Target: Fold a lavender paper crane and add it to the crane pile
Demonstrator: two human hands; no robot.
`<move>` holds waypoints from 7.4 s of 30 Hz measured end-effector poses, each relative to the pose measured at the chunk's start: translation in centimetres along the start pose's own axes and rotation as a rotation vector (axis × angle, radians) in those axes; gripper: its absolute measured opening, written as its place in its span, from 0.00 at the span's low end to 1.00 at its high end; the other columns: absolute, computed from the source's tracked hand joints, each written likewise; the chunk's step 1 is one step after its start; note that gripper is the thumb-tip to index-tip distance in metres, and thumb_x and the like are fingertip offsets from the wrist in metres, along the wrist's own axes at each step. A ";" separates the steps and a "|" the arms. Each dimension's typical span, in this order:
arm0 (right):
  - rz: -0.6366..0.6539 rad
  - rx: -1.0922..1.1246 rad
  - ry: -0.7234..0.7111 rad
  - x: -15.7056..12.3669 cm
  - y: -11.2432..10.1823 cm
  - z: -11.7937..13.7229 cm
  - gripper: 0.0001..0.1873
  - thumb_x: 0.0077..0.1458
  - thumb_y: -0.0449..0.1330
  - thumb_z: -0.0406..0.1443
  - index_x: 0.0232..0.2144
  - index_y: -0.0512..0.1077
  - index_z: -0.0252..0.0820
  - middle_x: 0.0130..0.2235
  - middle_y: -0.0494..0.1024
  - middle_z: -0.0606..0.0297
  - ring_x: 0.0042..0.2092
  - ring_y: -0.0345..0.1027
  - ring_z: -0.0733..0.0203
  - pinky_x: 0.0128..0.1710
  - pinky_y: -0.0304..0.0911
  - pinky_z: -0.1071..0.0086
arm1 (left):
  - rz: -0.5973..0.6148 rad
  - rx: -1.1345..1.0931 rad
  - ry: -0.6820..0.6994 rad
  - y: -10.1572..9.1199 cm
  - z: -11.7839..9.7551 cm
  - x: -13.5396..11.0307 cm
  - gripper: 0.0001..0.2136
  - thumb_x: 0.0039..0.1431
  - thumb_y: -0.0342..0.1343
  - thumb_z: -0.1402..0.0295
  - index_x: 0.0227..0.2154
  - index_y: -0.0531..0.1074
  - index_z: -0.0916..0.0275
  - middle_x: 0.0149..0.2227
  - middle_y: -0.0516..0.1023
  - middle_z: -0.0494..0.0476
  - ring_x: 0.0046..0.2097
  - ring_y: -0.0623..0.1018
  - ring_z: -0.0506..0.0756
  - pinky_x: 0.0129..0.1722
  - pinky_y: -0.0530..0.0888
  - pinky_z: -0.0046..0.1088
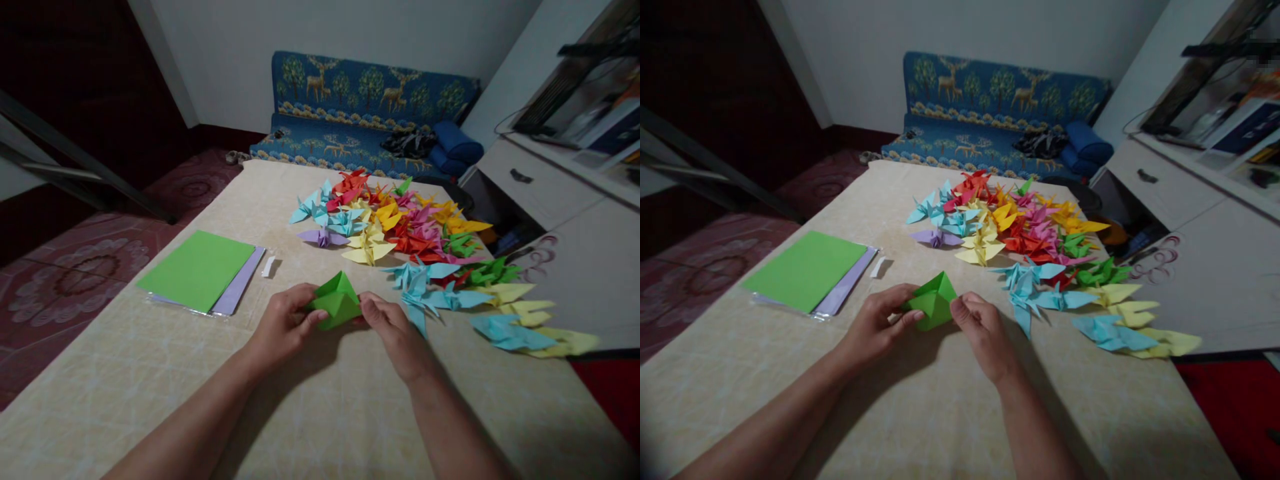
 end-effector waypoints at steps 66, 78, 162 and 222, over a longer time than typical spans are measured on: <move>-0.469 0.277 0.066 -1.2 4.0 -1.2 0.12 0.47 0.68 0.41 0.25 0.70 0.41 0.27 0.74 0.66 0.28 0.67 0.62 0.25 0.64 0.71 | -0.290 -0.373 -0.252 2.1 -0.4 -0.6 0.13 0.50 0.66 0.66 0.34 0.67 0.62 0.25 0.71 0.47 0.26 0.70 0.48 0.24 0.66 0.21; -0.599 0.563 0.015 -0.9 3.3 -2.2 0.26 0.47 0.69 0.38 0.48 0.67 0.45 0.36 0.75 0.66 0.34 0.71 0.61 0.31 0.68 0.70 | -0.061 -0.798 -0.440 2.8 0.4 -0.3 0.12 0.46 0.69 0.67 0.31 0.75 0.67 0.29 0.80 0.56 0.29 0.77 0.50 0.32 0.73 0.25; -0.349 0.325 0.120 0.3 1.9 -3.4 0.17 0.55 0.59 0.52 0.29 0.72 0.47 0.28 0.74 0.67 0.29 0.67 0.61 0.26 0.61 0.71 | -0.264 -0.442 -0.490 1.5 1.1 -0.5 0.20 0.55 0.60 0.57 0.15 0.65 0.64 0.15 0.61 0.46 0.19 0.57 0.45 0.20 0.53 0.22; -0.255 0.230 -0.252 0.6 1.7 -2.4 0.16 0.47 0.56 0.24 0.29 0.78 0.47 0.41 0.76 0.65 0.46 0.71 0.59 0.47 0.66 0.65 | -0.160 -0.382 -0.041 0.7 1.6 0.0 0.10 0.53 0.60 0.76 0.36 0.81 0.60 0.42 0.77 0.62 0.45 0.76 0.57 0.44 0.73 0.33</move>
Point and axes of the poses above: each hand's wrist, its own x-axis towards the middle knuckle, its own y-axis out of the palm, z = x × y, the point moved 2 cm from there along x, towards the middle knuckle
